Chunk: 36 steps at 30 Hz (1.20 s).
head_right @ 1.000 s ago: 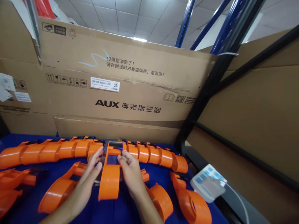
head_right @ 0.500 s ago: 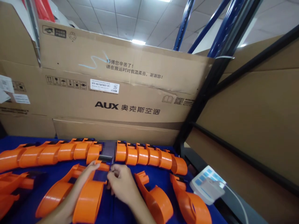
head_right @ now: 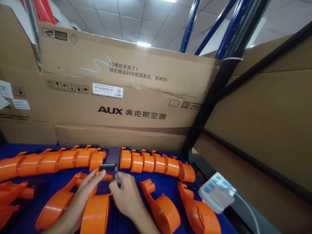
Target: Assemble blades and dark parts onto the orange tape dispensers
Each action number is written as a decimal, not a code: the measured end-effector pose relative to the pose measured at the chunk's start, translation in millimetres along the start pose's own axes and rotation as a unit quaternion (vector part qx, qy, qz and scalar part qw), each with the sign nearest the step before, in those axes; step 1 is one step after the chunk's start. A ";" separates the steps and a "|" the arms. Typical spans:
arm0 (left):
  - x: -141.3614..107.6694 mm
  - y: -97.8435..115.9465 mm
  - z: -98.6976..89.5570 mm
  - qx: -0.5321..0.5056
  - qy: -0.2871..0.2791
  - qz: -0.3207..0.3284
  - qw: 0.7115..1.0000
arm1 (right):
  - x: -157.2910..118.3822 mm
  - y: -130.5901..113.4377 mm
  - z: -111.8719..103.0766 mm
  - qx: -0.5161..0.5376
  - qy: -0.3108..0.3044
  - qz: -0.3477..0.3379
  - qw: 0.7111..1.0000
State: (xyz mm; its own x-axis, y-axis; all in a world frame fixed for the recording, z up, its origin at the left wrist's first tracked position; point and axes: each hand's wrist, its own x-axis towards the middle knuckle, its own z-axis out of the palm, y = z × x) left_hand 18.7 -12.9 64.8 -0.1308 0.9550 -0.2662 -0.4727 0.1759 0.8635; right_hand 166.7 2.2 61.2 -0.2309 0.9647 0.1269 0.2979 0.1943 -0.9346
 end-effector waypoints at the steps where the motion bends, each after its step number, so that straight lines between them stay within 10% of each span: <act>1: 0.1 0.4 0.0 0.001 -0.003 0.004 1.000 | -0.2 -1.2 -0.1 -0.006 0.003 -0.003 1.000; 27: 5.5 -1.5 -6.1 -0.002 -0.045 0.066 0.997 | 5.4 5.0 -0.1 -0.095 0.021 -0.055 0.994; 36: -5.7 17.9 -4.1 -0.064 0.017 0.111 0.992 | -0.1 -6.2 -6.0 -0.133 0.022 -0.033 0.990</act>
State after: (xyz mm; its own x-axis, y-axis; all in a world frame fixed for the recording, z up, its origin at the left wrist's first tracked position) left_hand 7.4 -16.1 80.1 -0.2723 0.9578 -0.0917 -0.5362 -0.0719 0.8410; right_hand 170.4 1.9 69.0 -0.2189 0.9538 0.2058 0.5181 0.2924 -0.8038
